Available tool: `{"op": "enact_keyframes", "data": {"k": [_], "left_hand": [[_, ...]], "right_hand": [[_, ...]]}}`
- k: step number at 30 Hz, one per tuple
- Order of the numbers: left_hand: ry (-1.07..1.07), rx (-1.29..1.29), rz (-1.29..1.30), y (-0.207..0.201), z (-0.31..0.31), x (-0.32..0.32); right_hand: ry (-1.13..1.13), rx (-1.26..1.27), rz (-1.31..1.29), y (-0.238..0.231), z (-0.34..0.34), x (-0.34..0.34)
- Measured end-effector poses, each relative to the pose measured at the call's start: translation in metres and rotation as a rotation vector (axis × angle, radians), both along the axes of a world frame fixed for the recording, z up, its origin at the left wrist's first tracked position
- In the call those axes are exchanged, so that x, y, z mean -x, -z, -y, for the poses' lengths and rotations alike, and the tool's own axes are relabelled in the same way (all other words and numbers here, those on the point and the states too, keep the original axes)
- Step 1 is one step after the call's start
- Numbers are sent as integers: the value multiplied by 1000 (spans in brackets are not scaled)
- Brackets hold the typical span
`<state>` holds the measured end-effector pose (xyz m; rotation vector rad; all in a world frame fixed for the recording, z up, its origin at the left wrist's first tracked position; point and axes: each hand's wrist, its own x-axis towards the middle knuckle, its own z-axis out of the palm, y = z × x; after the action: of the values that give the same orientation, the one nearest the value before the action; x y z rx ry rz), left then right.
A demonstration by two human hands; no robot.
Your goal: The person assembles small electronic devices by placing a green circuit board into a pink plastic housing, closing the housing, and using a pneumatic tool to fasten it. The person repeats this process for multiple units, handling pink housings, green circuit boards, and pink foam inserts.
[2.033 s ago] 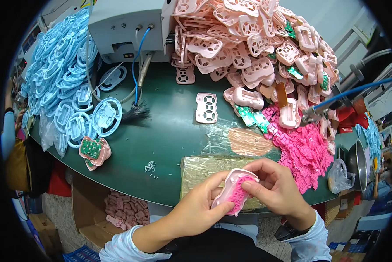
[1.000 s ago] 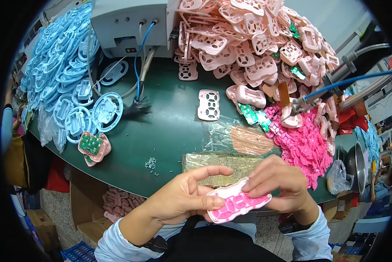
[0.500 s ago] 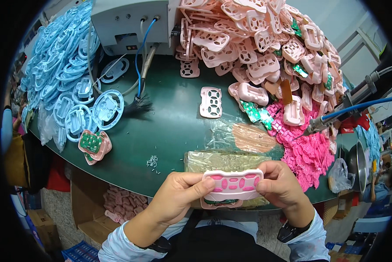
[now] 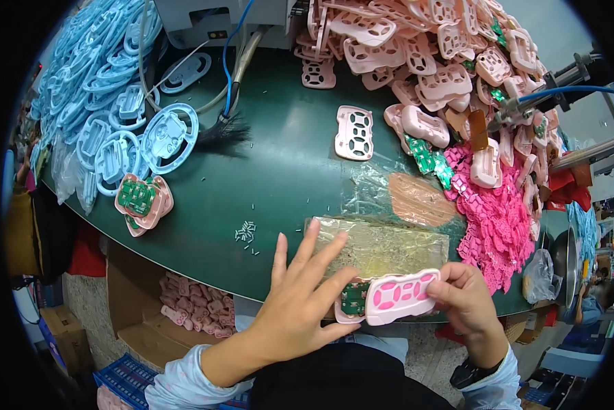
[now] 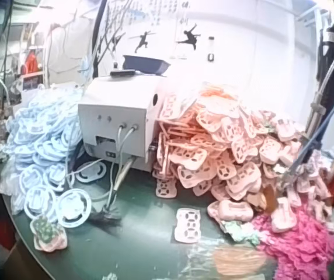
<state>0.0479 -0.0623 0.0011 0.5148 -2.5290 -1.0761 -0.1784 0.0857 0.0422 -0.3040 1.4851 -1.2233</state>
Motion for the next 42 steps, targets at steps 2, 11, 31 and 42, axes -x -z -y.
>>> {"op": "enact_keyframes", "data": {"k": [2, 11, 31, 42], "left_hand": [[1, -15, -38, 0, -1, 1], [-12, -226, -175, -1, -9, 0], [55, -1151, -194, -19, -13, -6], [-147, -518, -137, -17, 2, -3]], "right_hand": [[3, -33, 27, 1, 1, -7], [-27, -15, -13, -5, 13, -19], [-58, 106, -270, -20, 13, -32], [-109, 157, -329, -21, 11, -23]]}}
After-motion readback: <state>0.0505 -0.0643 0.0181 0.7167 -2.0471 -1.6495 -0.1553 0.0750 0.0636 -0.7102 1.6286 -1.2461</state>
